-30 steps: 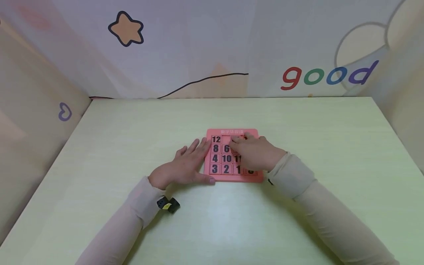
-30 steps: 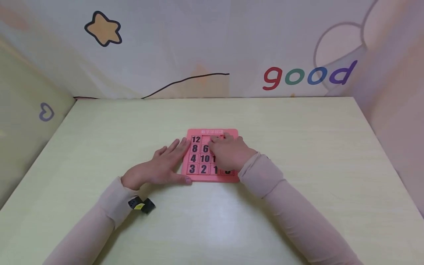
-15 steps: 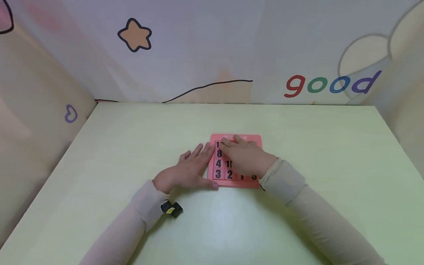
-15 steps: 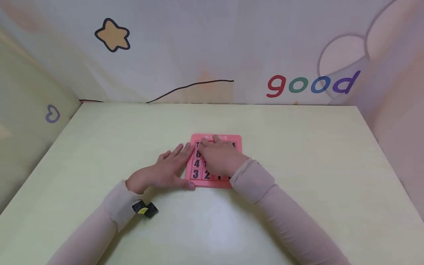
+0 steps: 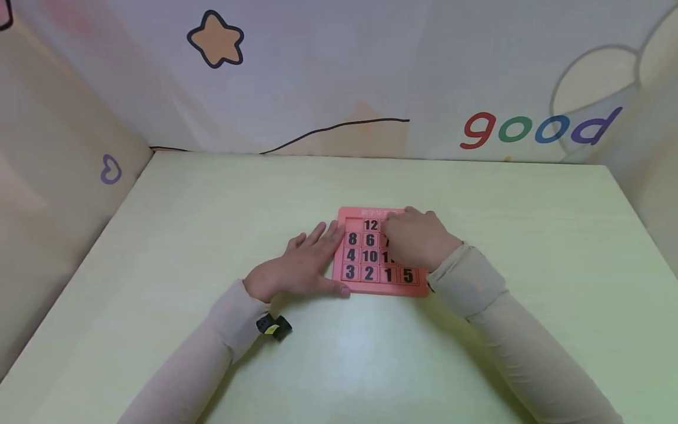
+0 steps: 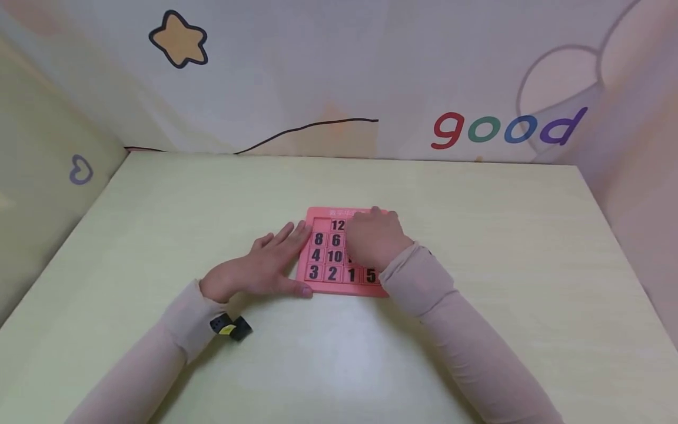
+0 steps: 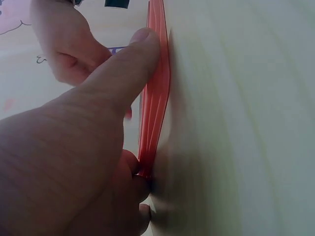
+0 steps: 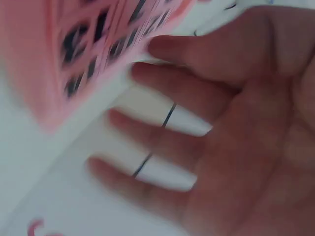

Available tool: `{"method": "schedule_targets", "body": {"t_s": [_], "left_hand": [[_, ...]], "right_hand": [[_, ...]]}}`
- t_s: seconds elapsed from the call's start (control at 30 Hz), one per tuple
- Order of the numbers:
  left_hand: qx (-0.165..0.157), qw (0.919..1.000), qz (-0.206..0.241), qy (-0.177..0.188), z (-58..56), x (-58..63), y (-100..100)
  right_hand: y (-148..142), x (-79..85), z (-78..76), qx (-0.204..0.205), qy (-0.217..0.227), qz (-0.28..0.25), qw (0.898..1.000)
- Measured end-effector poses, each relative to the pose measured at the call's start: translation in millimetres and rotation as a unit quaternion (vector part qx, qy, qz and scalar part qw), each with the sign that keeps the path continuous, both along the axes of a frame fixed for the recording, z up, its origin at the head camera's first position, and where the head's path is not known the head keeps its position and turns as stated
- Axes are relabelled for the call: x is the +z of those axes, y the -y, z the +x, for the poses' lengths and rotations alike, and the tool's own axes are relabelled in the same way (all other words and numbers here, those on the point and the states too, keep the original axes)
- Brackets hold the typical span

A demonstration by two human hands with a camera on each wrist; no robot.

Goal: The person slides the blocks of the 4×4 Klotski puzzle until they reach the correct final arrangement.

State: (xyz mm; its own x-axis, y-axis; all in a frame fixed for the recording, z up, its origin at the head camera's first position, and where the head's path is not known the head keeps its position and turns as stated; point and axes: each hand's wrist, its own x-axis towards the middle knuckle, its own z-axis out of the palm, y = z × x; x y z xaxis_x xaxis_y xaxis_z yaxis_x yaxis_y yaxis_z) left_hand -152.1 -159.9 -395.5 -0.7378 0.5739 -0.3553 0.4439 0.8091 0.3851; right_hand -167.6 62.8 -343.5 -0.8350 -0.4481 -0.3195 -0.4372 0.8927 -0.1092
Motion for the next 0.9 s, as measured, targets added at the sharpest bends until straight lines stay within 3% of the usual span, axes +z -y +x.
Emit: {"method": "schedule_targets", "body": {"t_s": [0.13, 0.23, 0.37, 0.57, 0.67, 0.77, 0.9], "left_hand": [[-0.002, 0.9999, -0.014, 0.0, -1.6, 3.7, 0], [0.004, 0.9998, -0.02, 0.002, -1.5, 6.1, 1], [0.012, 0.9997, -0.02, 0.004, -0.1, 7.7, 2], [0.016, 0.9997, -0.017, 0.01, 2.7, 8.2, 2], [0.012, 0.9997, -0.019, 0.006, 2.2, 7.2, 1], [0.002, 0.9998, -0.019, 0.0, 0.0, 4.6, 0], [-0.001, 0.9999, -0.012, -0.006, -0.6, 0.5, 1]], "right_hand": [[13, -1.5, 4.1, 0.074, 0.045, -0.049, 0.995], [23, -0.7, 8.5, 0.096, 0.066, -0.056, 0.992], [27, -2.4, 10.1, 0.096, 0.041, -0.037, 0.994], [28, -9.5, 7.0, 0.029, 0.018, -0.015, 0.999], [25, -11.7, 5.8, 0.018, 0.022, -0.018, 0.999], [20, -10.9, 8.4, 0.032, 0.032, -0.024, 0.999], [20, -7.1, 19.0, 0.091, 0.054, -0.031, 0.994]]}}
